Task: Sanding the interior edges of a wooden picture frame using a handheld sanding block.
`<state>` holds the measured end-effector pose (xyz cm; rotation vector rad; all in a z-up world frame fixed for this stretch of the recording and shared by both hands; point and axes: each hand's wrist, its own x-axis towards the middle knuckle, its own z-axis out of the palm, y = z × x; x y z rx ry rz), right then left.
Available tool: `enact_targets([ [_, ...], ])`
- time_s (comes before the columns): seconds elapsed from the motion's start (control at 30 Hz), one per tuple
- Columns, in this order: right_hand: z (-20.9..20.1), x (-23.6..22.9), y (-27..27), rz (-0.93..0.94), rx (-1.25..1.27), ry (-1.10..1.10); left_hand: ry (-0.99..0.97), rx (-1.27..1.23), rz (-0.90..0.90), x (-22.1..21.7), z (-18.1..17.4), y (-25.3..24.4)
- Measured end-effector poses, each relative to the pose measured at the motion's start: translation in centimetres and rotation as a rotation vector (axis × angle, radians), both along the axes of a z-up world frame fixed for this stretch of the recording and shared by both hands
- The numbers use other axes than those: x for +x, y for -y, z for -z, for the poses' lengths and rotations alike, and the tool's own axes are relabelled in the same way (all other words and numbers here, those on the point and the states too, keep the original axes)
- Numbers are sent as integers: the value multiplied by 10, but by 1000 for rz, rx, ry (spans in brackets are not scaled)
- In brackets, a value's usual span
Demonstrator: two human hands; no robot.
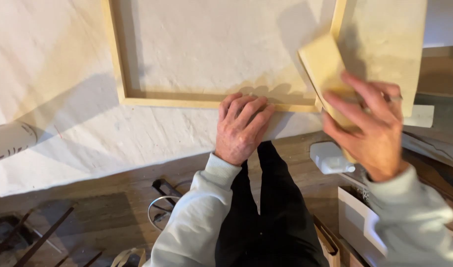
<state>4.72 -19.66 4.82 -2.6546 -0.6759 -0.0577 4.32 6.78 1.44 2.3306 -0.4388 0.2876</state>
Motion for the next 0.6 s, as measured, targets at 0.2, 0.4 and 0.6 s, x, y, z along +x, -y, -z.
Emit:
enact_targets([
  [0.2, -8, 4, -5, -116, -20, 79, 7, 8, 5, 5, 0, 0],
  [0.4, -3, 5, -18, -6, 19, 11, -2, -5, 32, 3, -3, 2],
  [0.6, -25, 18, -25, 73, 34, -40, -17, 6, 7, 0, -5, -1],
])
